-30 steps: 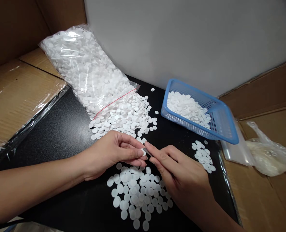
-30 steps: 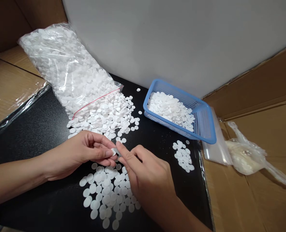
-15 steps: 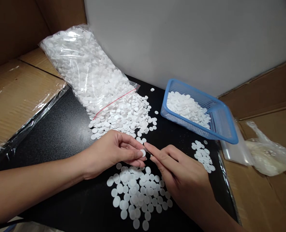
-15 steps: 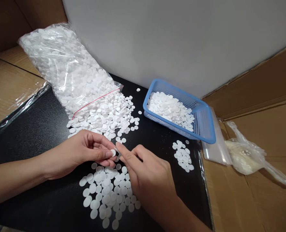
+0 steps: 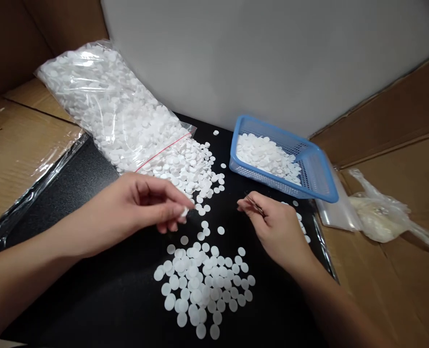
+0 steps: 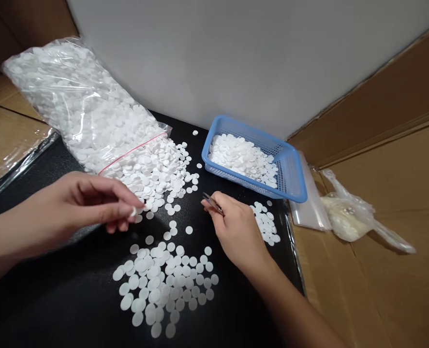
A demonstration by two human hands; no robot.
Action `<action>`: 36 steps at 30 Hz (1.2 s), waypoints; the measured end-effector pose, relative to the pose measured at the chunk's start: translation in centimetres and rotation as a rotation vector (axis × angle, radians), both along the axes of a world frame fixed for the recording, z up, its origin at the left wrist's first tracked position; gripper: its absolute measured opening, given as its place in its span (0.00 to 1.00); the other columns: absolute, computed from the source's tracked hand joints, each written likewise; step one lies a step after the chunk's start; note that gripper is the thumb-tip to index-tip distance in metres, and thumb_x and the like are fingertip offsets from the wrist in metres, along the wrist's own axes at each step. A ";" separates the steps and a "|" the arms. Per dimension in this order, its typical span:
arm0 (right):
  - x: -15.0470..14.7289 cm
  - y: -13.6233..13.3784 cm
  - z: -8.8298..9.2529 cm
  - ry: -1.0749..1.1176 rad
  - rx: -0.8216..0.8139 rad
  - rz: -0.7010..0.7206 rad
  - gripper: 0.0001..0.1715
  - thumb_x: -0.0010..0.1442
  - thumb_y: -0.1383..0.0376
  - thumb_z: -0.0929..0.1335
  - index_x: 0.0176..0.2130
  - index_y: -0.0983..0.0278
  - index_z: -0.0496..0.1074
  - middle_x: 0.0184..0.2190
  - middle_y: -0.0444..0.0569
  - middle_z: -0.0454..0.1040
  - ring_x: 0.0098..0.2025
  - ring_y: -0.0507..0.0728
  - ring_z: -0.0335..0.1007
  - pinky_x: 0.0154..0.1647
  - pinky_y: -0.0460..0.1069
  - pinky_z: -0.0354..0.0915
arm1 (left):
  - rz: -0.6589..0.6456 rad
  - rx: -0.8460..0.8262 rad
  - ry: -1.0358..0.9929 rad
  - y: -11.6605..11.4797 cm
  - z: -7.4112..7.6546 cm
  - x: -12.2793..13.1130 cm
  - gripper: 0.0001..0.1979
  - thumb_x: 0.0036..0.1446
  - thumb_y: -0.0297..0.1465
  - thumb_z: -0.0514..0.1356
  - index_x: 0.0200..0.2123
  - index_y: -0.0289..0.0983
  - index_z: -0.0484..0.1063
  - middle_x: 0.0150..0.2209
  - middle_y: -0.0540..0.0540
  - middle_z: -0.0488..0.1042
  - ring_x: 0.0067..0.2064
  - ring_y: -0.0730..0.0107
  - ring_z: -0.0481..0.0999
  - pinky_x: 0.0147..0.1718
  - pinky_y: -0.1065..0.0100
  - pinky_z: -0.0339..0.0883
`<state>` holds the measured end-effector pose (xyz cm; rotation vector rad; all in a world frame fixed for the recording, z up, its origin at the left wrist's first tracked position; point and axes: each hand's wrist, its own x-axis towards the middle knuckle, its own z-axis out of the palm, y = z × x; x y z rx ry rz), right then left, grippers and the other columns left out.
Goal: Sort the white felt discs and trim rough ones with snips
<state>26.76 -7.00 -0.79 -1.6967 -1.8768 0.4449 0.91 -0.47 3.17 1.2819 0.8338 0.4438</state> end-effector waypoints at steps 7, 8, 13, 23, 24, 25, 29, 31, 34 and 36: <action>-1.2 -0.5 -0.1 0.108 -0.266 0.187 0.09 0.63 0.74 0.66 0.34 0.62 0.73 0.36 0.46 0.74 0.36 0.53 0.73 0.35 0.47 0.69 | -0.515 0.409 0.361 -1.7 -3.3 -0.2 0.10 0.54 0.23 0.61 0.36 0.40 0.80 0.34 0.49 0.80 0.33 0.70 0.77 0.30 0.74 0.65; -1.5 -0.7 -0.1 0.109 -0.296 0.195 0.09 0.62 0.74 0.67 0.34 0.62 0.72 0.35 0.45 0.73 0.35 0.52 0.72 0.34 0.46 0.68 | -0.514 0.424 0.410 -1.8 -3.7 -0.1 0.10 0.55 0.23 0.60 0.37 0.39 0.79 0.32 0.50 0.79 0.30 0.71 0.75 0.28 0.74 0.63; -1.9 -1.0 0.3 0.142 -0.398 0.252 0.09 0.61 0.75 0.69 0.32 0.62 0.72 0.30 0.42 0.74 0.31 0.51 0.70 0.30 0.45 0.65 | -0.454 0.508 0.454 -1.1 -3.1 0.2 0.03 0.60 0.28 0.61 0.35 0.39 0.76 0.31 0.50 0.75 0.29 0.72 0.72 0.26 0.74 0.59; -2.2 -0.1 -0.4 0.167 -0.289 0.371 0.15 0.60 0.81 0.65 0.34 0.62 0.73 0.35 0.43 0.68 0.36 0.50 0.69 0.36 0.45 0.66 | -0.415 0.845 0.421 -2.1 -4.2 1.3 0.15 0.67 0.30 0.51 0.48 0.40 0.76 0.37 0.46 0.68 0.32 0.69 0.70 0.30 0.69 0.60; -2.2 -0.1 -0.3 0.168 -0.306 0.370 0.14 0.59 0.81 0.66 0.33 0.63 0.72 0.35 0.43 0.69 0.35 0.50 0.68 0.36 0.45 0.65 | -0.419 0.851 0.424 -2.1 -4.3 1.3 0.15 0.67 0.29 0.51 0.48 0.40 0.76 0.37 0.47 0.68 0.32 0.69 0.70 0.30 0.69 0.60; -2.1 -0.2 -0.1 0.173 -0.323 0.361 0.13 0.58 0.80 0.67 0.33 0.63 0.71 0.35 0.42 0.69 0.35 0.49 0.68 0.35 0.44 0.65 | -0.427 0.848 0.426 -2.1 -4.3 1.3 0.14 0.67 0.29 0.51 0.48 0.40 0.76 0.36 0.47 0.68 0.31 0.69 0.70 0.30 0.69 0.60; -1.6 -0.5 0.9 0.205 -0.451 0.263 0.09 0.58 0.76 0.68 0.30 0.62 0.69 0.27 0.39 0.68 0.27 0.49 0.63 0.26 0.43 0.58 | -0.482 0.777 0.435 -1.7 -3.5 1.3 0.14 0.67 0.28 0.51 0.46 0.39 0.76 0.39 0.46 0.69 0.32 0.70 0.71 0.30 0.70 0.61; -1.4 -0.6 1.2 0.200 -0.547 0.221 0.07 0.59 0.72 0.68 0.31 0.62 0.70 0.23 0.38 0.66 0.24 0.49 0.59 0.22 0.43 0.55 | -0.497 0.725 0.446 -1.4 -3.1 1.1 0.13 0.67 0.28 0.51 0.43 0.38 0.76 0.39 0.46 0.70 0.32 0.71 0.72 0.30 0.70 0.61; -1.4 -0.3 1.5 0.172 -0.577 0.206 0.07 0.63 0.68 0.68 0.31 0.62 0.72 0.23 0.39 0.68 0.25 0.49 0.59 0.23 0.44 0.54 | -0.521 0.654 0.444 -0.8 -2.4 0.6 0.11 0.67 0.29 0.53 0.39 0.37 0.76 0.37 0.47 0.72 0.33 0.71 0.72 0.31 0.71 0.61; -1.6 0.0 1.7 0.154 -0.506 0.220 0.09 0.65 0.66 0.68 0.31 0.62 0.73 0.28 0.40 0.72 0.28 0.49 0.62 0.27 0.44 0.56 | -0.545 0.612 0.428 -0.3 -1.9 0.1 0.09 0.67 0.28 0.54 0.36 0.37 0.75 0.34 0.49 0.73 0.35 0.71 0.73 0.34 0.72 0.62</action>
